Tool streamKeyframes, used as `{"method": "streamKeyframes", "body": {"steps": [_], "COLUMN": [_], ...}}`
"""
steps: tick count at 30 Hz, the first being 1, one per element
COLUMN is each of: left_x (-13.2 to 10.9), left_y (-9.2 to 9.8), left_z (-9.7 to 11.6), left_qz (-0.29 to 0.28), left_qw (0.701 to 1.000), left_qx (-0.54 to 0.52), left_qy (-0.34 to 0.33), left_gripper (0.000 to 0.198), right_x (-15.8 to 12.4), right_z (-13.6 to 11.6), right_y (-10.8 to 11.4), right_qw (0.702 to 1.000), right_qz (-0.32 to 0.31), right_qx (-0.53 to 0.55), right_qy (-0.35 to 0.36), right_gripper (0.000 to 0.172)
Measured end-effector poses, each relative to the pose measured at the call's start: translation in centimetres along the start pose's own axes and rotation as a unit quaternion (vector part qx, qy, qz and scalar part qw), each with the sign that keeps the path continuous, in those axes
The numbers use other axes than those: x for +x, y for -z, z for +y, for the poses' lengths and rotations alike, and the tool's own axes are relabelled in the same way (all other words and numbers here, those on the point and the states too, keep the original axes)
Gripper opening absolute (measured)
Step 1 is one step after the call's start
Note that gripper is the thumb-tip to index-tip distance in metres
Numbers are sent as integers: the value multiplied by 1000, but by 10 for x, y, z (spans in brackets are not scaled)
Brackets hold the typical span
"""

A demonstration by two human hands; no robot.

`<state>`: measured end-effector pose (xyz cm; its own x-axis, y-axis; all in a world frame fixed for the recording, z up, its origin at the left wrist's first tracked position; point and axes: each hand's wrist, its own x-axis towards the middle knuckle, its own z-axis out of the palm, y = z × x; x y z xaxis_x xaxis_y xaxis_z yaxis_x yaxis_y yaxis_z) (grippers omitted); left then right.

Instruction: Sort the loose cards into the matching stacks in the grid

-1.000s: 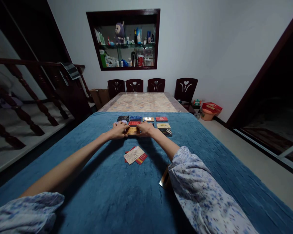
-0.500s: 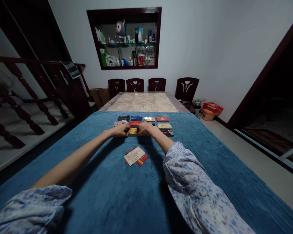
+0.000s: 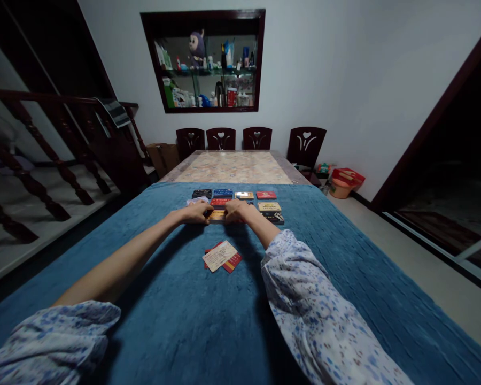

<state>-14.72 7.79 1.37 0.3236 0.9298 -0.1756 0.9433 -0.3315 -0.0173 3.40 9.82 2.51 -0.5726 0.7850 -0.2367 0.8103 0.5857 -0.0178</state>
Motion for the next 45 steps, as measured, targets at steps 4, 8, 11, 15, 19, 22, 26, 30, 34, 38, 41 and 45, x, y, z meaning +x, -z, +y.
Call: {"method": "streamKeyframes", "body": {"steps": [4,8,11,15,19,22,26,30,34,38,41,45], "left_x": [0,-3,-8,-17,-27,-35,-45,-53,-62,-71,-78,-88], "left_y": [1,1,2,-1,-8,-14,-20,-25,-30,-37,-44,-52], "left_z": [1,3,5,6,5,5,7,11,15,20,23,28], "left_qz": [-3,-2,18,63,117,145,188,210,222,224,231,234], "left_qw": [1000,1000,1000,998,992,988,979,973,970,968,966,965], "left_qx": [7,13,16,19,7,-5,-18,-27,-36,-39,-44,-50], "left_qy": [-1,3,-1,-23,-37,-55,-77,-86,-95,-104,-104,-103], "left_gripper": [30,34,41,44,40,36,34,32,33,33,29,26], "right_x": [3,5,2,-3,-9,-17,-33,-49,-64,-77,-85,-90], "right_z": [1,3,4,6,9,12,13,12,8,7,7,9], "right_y": [-2,-4,-4,-1,1,2,0,-6,-16,-29,-41,-56], "right_qw": [1000,999,999,997,994,990,977,966,956,951,943,936], "right_qz": [1,11,23,46,82,116,187,224,251,270,292,299], "right_qx": [-9,-23,-35,-52,-68,-72,-64,-56,-40,-29,-15,14], "right_qy": [6,20,29,34,34,43,85,116,147,148,157,185], "right_gripper": [38,39,40,45,44,39,26,23,25,22,21,19]}}
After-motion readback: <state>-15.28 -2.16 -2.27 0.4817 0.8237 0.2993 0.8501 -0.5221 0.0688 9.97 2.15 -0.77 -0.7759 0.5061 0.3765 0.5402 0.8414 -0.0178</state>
